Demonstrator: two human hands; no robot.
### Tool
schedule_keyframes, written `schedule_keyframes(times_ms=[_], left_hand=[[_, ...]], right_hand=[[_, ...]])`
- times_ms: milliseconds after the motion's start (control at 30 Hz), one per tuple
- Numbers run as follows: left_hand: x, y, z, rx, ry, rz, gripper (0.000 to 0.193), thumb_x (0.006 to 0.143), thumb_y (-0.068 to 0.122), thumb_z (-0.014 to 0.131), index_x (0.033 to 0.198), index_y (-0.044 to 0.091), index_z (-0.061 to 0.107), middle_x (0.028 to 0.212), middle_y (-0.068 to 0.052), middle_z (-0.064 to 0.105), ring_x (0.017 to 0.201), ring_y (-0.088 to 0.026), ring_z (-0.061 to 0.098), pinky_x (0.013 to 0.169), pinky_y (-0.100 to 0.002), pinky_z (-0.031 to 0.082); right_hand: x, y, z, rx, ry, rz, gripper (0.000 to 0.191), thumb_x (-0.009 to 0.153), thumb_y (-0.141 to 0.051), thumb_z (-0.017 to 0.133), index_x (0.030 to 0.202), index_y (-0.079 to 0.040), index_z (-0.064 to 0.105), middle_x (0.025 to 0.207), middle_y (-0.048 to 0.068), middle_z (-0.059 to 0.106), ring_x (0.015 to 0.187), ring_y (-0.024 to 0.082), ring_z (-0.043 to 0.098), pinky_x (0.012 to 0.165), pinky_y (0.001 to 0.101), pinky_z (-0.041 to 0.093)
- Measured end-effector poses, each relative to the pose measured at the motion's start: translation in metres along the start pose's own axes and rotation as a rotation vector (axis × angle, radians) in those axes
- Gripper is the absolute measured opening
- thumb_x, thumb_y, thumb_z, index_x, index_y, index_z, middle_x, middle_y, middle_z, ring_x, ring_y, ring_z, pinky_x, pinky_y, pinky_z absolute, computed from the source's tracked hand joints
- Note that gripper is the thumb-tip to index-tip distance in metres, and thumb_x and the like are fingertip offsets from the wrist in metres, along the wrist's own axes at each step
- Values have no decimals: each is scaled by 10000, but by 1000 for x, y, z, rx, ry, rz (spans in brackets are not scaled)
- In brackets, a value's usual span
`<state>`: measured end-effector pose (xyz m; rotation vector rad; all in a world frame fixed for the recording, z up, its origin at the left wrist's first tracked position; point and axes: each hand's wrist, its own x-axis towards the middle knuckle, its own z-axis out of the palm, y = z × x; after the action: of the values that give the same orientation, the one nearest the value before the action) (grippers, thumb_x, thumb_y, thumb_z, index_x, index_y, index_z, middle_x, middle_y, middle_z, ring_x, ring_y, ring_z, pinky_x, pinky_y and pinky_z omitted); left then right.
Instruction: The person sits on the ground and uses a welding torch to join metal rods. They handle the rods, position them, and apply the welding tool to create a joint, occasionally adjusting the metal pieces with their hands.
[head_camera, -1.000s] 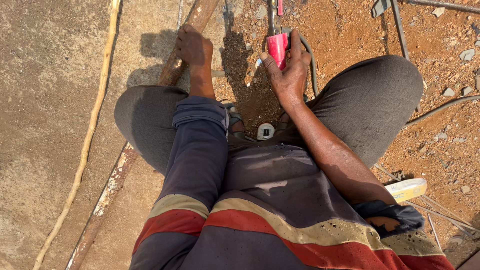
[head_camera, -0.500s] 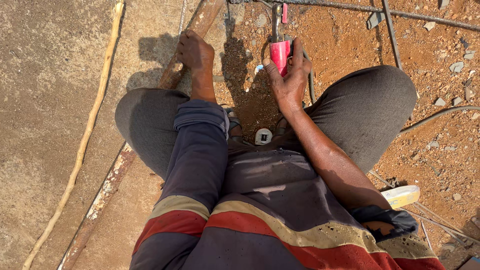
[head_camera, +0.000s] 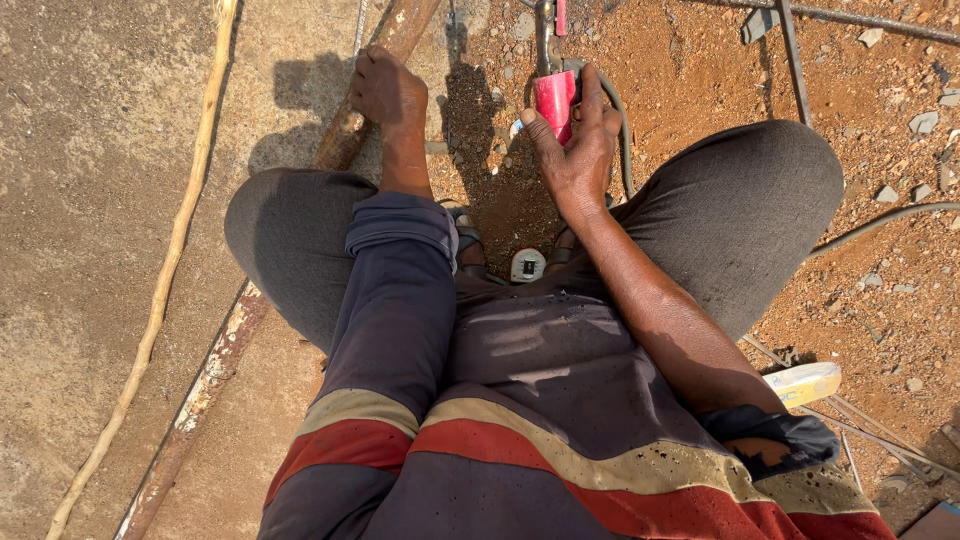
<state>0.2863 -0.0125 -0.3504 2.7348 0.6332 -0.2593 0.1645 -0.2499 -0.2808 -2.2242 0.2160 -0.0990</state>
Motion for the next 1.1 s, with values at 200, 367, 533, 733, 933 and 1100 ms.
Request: schedule_keyframes(times_ms=[200, 367, 533, 733, 933, 1100], left_hand=[[1, 0, -3, -19, 23, 3, 599, 908, 201, 678, 1396, -45, 431, 1348, -298, 488, 1289, -499, 471, 1096, -630, 358], [2, 0, -2, 6, -31, -25, 609, 882, 199, 691, 1391, -25, 443, 1359, -275, 489, 1287, -468, 485, 1099, -605, 374], [2, 0, -1, -4, 26, 10, 564, 932, 214, 679, 1370, -61, 454, 1342, -287, 493, 1269, -497, 482, 1079, -640, 365], [1, 3, -4, 17, -33, 13, 597, 905, 163, 662, 1413, -51, 434, 1377, -270, 470, 1287, -478, 474, 1090, -628, 362], [2, 4, -3, 29, -64, -13, 660, 904, 180, 685, 1455, -55, 407, 1403, -273, 463, 1306, -475, 468, 1095, -635, 363], [3, 3, -2, 65, -92, -34, 696, 889, 215, 711, 1459, -35, 399, 1409, -290, 457, 1300, -470, 479, 1094, -627, 369]], right_hand=[[0, 1, 1, -31, 17, -50, 932, 1025, -375, 829, 1640, -57, 206, 1330, 229, 370, 1200, 337, 614, 996, 411, 602], [1, 0, 0, -40, 21, -73, 934, 1034, -377, 826, 1645, -57, 196, 1351, 232, 368, 1211, 334, 622, 1023, 415, 621], [0, -6, -2, -45, 19, -24, 947, 1004, -378, 838, 1634, -38, 219, 1323, 223, 390, 1178, 324, 627, 1014, 414, 623], [4, -15, -4, -26, 92, -66, 922, 994, -370, 836, 1627, -22, 262, 1370, 232, 400, 1177, 321, 593, 995, 436, 597], [5, -14, -3, -64, 20, 60, 928, 979, -411, 807, 1624, -34, 256, 1301, 228, 410, 1142, 320, 579, 970, 454, 578], [5, -12, -2, -53, 17, 7, 931, 1008, -411, 813, 1622, -17, 235, 1312, 230, 395, 1176, 327, 572, 992, 447, 579]])
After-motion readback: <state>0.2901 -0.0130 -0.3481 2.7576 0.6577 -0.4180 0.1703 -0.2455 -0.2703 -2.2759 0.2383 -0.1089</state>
